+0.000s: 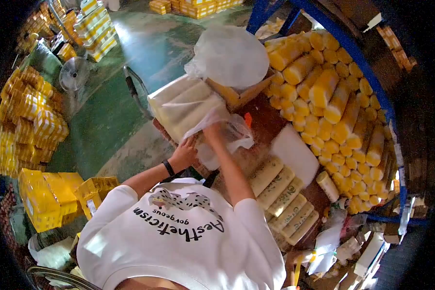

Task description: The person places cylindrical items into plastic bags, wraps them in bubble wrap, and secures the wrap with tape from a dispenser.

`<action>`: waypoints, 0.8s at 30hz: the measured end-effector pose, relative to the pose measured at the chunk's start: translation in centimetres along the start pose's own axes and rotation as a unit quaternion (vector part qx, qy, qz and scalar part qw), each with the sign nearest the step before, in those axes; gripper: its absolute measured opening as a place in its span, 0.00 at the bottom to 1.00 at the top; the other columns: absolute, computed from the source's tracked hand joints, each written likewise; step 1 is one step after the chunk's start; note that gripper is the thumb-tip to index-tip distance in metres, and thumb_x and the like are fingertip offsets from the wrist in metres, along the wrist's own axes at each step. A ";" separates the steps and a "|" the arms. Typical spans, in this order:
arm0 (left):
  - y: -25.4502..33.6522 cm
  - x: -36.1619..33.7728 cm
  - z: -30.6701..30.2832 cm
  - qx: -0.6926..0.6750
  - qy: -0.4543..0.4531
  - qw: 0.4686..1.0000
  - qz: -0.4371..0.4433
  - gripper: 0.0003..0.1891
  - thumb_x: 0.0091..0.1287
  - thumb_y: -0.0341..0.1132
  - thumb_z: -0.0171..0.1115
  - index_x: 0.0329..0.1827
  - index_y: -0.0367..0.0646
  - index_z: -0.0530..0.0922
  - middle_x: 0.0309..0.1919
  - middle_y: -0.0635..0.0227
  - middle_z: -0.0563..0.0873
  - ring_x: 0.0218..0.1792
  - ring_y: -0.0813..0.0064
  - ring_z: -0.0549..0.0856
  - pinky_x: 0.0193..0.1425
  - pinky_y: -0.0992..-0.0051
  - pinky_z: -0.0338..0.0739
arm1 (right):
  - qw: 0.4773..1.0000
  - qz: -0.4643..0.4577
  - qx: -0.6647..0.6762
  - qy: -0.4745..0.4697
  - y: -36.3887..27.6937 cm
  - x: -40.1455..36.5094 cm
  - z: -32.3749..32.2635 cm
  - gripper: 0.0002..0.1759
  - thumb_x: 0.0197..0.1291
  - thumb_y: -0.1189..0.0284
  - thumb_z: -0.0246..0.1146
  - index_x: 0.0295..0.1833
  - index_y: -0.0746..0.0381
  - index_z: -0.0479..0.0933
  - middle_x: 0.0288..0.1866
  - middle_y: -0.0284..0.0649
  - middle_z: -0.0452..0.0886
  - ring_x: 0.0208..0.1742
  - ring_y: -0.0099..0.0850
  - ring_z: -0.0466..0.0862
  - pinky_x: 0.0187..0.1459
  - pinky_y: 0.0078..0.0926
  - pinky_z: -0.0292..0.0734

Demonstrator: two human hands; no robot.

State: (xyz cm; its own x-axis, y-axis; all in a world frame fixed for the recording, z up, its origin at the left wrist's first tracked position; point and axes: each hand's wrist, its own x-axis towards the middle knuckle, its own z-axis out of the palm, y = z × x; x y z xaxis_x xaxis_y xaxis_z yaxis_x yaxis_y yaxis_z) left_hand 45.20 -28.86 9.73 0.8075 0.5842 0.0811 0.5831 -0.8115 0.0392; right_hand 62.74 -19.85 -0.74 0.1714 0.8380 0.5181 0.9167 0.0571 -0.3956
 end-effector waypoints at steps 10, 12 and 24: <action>-9.6 -2.3 -3.5 -0.028 0.119 0.986 0.111 0.26 0.61 0.40 0.59 0.64 0.53 0.69 0.68 0.62 0.65 0.70 0.63 0.61 0.73 0.50 0.51 | 0.957 0.186 0.071 -0.209 0.5 10.2 -5.4 0.29 0.55 0.60 0.61 0.57 0.69 0.69 0.54 0.55 0.75 0.56 0.49 0.74 0.57 0.41 0.68; -11.3 -2.9 -2.3 -0.044 0.085 0.993 0.071 0.33 0.59 0.42 0.61 0.69 0.52 0.63 0.68 0.62 0.64 0.69 0.63 0.62 0.73 0.54 0.53 | 0.951 0.225 0.090 -0.190 0.2 8.5 -6.1 0.31 0.55 0.58 0.62 0.59 0.68 0.68 0.54 0.54 0.75 0.56 0.48 0.74 0.57 0.41 0.69; -15.4 0.1 0.9 -0.043 0.128 0.982 0.131 0.30 0.48 0.36 0.60 0.58 0.40 0.71 0.53 0.62 0.74 0.56 0.64 0.72 0.60 0.67 0.66 | 0.810 0.498 0.284 0.122 -1.2 -10.7 -12.0 0.33 0.56 0.53 0.66 0.62 0.59 0.68 0.56 0.42 0.74 0.56 0.36 0.74 0.52 0.36 0.73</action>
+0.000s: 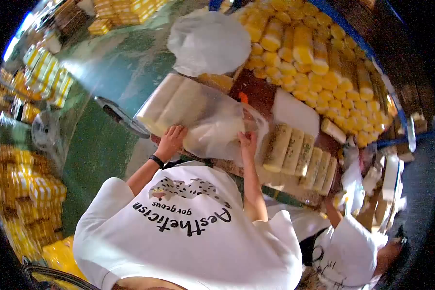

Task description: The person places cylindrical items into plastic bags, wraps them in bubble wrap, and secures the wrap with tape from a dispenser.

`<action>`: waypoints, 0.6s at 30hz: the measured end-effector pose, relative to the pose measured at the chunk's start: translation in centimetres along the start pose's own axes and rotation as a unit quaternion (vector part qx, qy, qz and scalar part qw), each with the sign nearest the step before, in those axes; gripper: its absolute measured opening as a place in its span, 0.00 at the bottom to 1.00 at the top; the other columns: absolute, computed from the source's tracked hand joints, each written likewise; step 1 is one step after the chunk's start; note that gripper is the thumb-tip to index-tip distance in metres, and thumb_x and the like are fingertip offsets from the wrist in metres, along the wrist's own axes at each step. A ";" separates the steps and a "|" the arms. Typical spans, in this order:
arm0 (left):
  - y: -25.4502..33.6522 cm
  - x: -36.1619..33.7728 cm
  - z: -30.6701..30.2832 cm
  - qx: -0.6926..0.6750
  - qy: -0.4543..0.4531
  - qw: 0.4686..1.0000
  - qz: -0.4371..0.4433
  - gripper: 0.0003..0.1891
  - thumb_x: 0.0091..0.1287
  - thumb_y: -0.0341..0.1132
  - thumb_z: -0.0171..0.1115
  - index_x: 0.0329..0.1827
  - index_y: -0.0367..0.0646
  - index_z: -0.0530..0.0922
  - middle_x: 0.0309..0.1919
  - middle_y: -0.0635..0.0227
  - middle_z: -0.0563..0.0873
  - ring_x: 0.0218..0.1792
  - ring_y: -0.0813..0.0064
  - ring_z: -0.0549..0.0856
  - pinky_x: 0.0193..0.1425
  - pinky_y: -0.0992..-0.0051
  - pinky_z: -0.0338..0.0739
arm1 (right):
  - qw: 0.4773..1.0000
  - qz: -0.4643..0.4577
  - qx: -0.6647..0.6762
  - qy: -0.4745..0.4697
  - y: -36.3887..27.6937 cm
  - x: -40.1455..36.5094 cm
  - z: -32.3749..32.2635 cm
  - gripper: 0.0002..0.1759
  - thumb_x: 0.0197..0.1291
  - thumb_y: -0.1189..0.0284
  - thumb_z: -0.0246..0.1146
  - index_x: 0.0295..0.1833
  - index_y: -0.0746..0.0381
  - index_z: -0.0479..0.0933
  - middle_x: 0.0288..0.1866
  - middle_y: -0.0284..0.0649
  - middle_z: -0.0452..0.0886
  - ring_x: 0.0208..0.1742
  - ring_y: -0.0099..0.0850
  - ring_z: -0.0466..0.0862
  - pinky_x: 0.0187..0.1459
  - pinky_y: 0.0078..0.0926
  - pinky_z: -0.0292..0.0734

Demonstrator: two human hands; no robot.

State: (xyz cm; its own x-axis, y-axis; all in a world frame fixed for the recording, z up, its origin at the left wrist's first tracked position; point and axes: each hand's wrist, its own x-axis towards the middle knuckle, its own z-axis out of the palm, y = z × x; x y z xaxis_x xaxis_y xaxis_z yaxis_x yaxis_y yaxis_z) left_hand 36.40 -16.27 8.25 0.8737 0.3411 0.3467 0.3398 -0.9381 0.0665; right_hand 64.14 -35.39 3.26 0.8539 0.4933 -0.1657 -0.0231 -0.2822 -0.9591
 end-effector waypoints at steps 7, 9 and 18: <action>0.5 0.8 -0.9 -0.022 -0.025 0.999 -0.001 0.24 0.50 0.32 0.57 0.53 0.39 0.72 0.44 0.62 0.75 0.48 0.64 0.74 0.57 0.66 0.67 | 0.950 0.174 0.256 0.038 2.6 1.6 5.5 0.33 0.52 0.61 0.70 0.61 0.60 0.68 0.54 0.37 0.75 0.53 0.30 0.76 0.50 0.31 0.74; 0.6 1.1 -1.3 -0.021 0.021 0.999 0.014 0.24 0.49 0.32 0.57 0.53 0.38 0.72 0.41 0.63 0.75 0.45 0.64 0.74 0.55 0.66 0.68 | 0.945 0.168 0.276 0.060 0.3 1.6 7.0 0.31 0.52 0.63 0.70 0.60 0.60 0.69 0.53 0.36 0.76 0.52 0.30 0.76 0.49 0.31 0.75; 1.9 0.4 -1.9 -0.042 0.010 0.998 -0.053 0.23 0.50 0.32 0.59 0.52 0.39 0.73 0.45 0.61 0.77 0.48 0.62 0.75 0.56 0.64 0.69 | 0.859 0.193 0.466 0.084 -5.7 -1.6 7.0 0.15 0.49 0.72 0.68 0.45 0.60 0.78 0.37 0.31 0.80 0.33 0.25 0.78 0.32 0.23 0.72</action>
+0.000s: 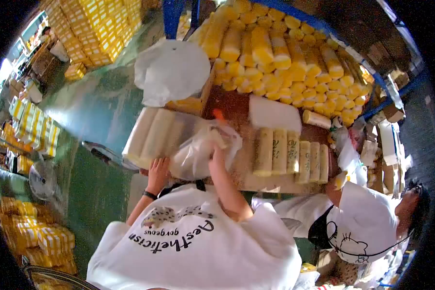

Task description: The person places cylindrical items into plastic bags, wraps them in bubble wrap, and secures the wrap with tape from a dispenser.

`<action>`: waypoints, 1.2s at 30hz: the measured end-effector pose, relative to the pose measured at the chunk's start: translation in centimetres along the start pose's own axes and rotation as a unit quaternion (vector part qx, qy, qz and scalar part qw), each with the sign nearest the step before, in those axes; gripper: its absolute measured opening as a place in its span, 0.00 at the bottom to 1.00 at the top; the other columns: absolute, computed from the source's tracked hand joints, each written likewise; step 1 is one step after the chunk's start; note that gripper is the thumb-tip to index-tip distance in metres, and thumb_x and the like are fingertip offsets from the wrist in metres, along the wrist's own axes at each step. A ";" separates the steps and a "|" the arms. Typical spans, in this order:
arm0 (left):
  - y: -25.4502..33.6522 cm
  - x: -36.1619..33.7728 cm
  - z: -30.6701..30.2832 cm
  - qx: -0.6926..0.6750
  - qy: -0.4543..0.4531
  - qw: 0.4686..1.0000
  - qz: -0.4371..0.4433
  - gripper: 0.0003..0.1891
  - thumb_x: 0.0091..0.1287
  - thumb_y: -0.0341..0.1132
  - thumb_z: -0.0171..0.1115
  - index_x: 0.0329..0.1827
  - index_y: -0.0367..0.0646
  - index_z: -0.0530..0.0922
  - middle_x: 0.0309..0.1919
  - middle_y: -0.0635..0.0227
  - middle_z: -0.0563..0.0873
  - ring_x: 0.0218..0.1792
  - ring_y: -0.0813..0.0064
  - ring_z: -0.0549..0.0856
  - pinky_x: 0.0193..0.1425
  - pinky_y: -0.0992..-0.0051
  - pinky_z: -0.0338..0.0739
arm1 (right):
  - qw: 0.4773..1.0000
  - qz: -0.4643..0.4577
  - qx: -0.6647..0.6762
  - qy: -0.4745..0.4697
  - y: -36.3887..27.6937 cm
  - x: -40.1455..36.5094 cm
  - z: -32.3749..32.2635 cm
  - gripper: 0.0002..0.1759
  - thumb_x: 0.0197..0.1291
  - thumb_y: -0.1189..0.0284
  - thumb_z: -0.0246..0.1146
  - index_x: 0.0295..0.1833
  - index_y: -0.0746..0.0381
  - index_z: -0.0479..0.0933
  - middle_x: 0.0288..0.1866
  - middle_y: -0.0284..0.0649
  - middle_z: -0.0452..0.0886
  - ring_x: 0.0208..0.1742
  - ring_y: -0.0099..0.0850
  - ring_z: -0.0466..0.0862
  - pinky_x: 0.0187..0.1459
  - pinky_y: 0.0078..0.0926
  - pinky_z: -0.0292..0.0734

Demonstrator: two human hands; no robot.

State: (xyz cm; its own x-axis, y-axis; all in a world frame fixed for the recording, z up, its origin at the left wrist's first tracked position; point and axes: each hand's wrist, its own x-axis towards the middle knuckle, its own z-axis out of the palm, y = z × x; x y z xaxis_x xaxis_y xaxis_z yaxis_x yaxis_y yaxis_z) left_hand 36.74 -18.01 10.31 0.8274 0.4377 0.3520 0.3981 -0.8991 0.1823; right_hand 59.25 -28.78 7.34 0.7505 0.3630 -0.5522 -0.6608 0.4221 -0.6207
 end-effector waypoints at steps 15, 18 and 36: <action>5.8 3.5 -1.9 -0.156 0.071 0.972 -0.160 0.27 0.44 0.19 0.52 0.53 0.41 0.73 0.49 0.57 0.76 0.54 0.51 0.71 0.59 0.58 0.66 | 0.940 -0.298 -0.085 -0.140 -20.3 -7.9 -1.9 0.52 0.25 0.81 0.78 0.63 0.64 0.61 0.55 0.41 0.74 0.57 0.35 0.75 0.56 0.34 0.75; 11.3 7.5 -3.2 -0.221 0.059 0.969 -0.094 0.24 0.47 0.18 0.50 0.52 0.39 0.73 0.47 0.58 0.77 0.49 0.51 0.75 0.54 0.59 0.71 | 0.939 -0.314 -0.055 -0.127 -24.6 -8.7 -3.3 0.54 0.22 0.81 0.77 0.63 0.64 0.61 0.55 0.40 0.73 0.56 0.35 0.75 0.56 0.34 0.74; 12.2 7.5 16.3 -0.102 -0.229 0.948 -0.197 0.24 0.67 0.33 0.45 0.67 0.41 0.65 0.65 0.53 0.67 0.67 0.58 0.65 0.71 0.66 0.57 | 0.951 -0.216 -0.216 -0.043 -25.4 -0.7 -10.4 0.48 0.24 0.83 0.76 0.59 0.61 0.62 0.53 0.39 0.74 0.53 0.34 0.74 0.53 0.30 0.72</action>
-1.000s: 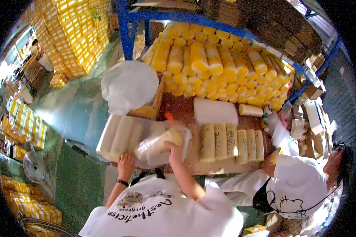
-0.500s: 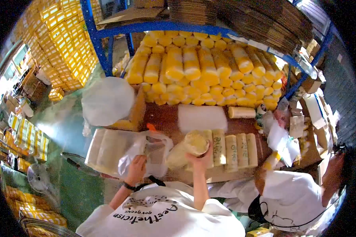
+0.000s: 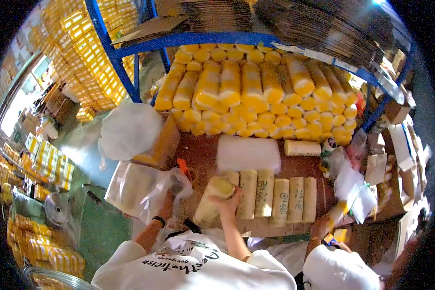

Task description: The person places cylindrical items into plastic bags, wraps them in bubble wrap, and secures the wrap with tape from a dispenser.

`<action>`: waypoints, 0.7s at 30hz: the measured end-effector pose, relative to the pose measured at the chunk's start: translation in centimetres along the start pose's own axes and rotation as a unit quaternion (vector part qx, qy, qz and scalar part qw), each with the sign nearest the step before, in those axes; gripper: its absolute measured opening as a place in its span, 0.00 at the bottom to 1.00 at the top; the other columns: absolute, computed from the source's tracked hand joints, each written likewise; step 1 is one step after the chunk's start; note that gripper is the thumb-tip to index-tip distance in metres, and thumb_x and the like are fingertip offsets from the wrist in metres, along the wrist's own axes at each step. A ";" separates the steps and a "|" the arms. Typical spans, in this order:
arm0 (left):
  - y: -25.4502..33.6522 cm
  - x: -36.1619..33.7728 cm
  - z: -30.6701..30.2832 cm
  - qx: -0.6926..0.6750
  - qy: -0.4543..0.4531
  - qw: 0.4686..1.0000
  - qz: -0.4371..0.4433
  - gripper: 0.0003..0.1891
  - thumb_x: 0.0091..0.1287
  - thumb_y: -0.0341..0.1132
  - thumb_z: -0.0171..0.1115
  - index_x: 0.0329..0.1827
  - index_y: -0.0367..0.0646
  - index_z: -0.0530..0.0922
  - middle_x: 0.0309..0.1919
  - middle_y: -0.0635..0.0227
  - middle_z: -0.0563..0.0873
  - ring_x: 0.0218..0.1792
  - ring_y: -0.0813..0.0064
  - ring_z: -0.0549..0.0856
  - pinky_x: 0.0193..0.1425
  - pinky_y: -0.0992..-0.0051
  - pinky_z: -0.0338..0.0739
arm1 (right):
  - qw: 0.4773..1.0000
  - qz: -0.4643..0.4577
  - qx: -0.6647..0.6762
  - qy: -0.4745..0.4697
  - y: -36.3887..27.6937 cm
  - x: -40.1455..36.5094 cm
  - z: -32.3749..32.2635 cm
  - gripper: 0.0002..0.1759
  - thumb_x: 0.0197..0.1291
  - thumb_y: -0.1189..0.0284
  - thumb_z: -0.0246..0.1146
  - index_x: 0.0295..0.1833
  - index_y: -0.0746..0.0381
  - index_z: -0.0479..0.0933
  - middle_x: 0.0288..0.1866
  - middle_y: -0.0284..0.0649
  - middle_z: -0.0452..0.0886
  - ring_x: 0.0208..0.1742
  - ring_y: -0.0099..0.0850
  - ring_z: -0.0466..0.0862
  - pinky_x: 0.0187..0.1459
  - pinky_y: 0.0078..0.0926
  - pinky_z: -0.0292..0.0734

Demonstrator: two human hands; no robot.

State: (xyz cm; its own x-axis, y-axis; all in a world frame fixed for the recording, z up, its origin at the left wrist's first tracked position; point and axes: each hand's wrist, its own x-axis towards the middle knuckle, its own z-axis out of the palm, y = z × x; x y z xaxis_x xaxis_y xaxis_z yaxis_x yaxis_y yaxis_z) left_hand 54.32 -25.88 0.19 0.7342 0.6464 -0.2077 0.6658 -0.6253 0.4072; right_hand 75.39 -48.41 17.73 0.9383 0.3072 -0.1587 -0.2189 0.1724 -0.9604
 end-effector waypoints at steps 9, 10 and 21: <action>-4.6 0.2 2.0 0.342 0.096 0.933 0.055 0.25 0.64 0.34 0.49 0.65 0.36 0.65 0.65 0.50 0.67 0.66 0.52 0.64 0.70 0.65 0.59 | 0.963 0.053 -0.196 -0.175 8.5 5.9 3.4 0.29 0.49 0.68 0.72 0.55 0.62 0.68 0.51 0.40 0.75 0.52 0.30 0.77 0.49 0.28 0.74; -3.5 -0.2 2.8 0.339 0.096 0.934 0.063 0.25 0.64 0.34 0.49 0.65 0.35 0.65 0.65 0.50 0.67 0.66 0.51 0.64 0.70 0.65 0.59 | 0.955 0.030 -0.221 -0.196 9.1 6.3 3.8 0.26 0.51 0.67 0.70 0.53 0.63 0.70 0.50 0.41 0.75 0.51 0.30 0.78 0.48 0.28 0.74; 15.0 -3.2 -0.1 -0.012 0.114 0.987 0.109 0.38 0.57 0.34 0.62 0.70 0.37 0.55 0.67 0.40 0.59 0.66 0.40 0.60 0.68 0.54 0.59 | 0.861 -0.150 -0.439 -0.211 8.8 3.2 0.0 0.20 0.49 0.65 0.68 0.46 0.62 0.77 0.53 0.48 0.72 0.64 0.41 0.68 0.66 0.51 0.56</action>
State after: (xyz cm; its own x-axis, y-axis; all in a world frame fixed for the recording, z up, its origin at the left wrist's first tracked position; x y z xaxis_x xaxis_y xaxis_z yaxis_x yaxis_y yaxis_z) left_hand 61.91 -37.32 7.04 0.8089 0.5808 0.0911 0.4897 -0.7514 0.4423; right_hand 76.47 -45.95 8.78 0.6966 0.7160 0.0456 0.4756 -0.4132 -0.7766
